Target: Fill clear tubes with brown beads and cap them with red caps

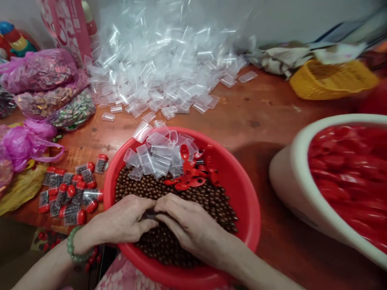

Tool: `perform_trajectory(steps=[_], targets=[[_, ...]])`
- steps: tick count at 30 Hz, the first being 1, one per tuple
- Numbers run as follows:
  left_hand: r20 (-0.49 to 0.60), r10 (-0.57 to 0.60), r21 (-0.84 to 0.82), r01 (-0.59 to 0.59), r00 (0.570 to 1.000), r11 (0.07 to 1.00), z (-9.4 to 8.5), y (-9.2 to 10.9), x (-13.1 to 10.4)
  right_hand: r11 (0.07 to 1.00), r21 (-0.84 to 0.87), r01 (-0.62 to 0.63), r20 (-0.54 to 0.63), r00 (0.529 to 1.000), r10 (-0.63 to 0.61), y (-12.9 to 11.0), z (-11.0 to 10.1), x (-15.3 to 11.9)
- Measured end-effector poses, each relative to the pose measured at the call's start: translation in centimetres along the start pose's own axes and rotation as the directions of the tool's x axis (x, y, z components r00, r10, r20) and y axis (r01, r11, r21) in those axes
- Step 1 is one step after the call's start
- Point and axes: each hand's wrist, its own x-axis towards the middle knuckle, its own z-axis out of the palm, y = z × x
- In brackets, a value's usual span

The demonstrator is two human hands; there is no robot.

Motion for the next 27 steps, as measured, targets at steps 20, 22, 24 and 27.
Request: perform_trajectory(steps=[20, 22, 24, 27], targets=[[-0.112, -0.013, 0.734, 0.092, 0.994, 0.672, 0.4, 3.0, 0.9, 0.69, -0.722, -0.05, 0.008, 0.997, 0.08, 4.8, -5.2, -1.3], [-0.095, 0.01, 0.872, 0.079, 0.995, 0.484, 1.1, 3.8, 0.9, 0.676, -0.735, -0.051, 0.028, 0.994, 0.106, 4.9, -5.0, -1.0], [-0.038, 0.015, 0.925, 0.03, 0.999, 0.378, 1.6, 4.5, 1.2, 0.669, -0.742, -0.04, 0.039, 0.994, 0.103, 4.9, -5.0, -1.0], [0.12, 0.006, 0.909, -0.113, 0.993, 0.4, 2.1, 4.5, 2.7, 0.694, -0.717, -0.068, 0.041, 0.989, 0.14, 4.8, -5.3, -1.2]])
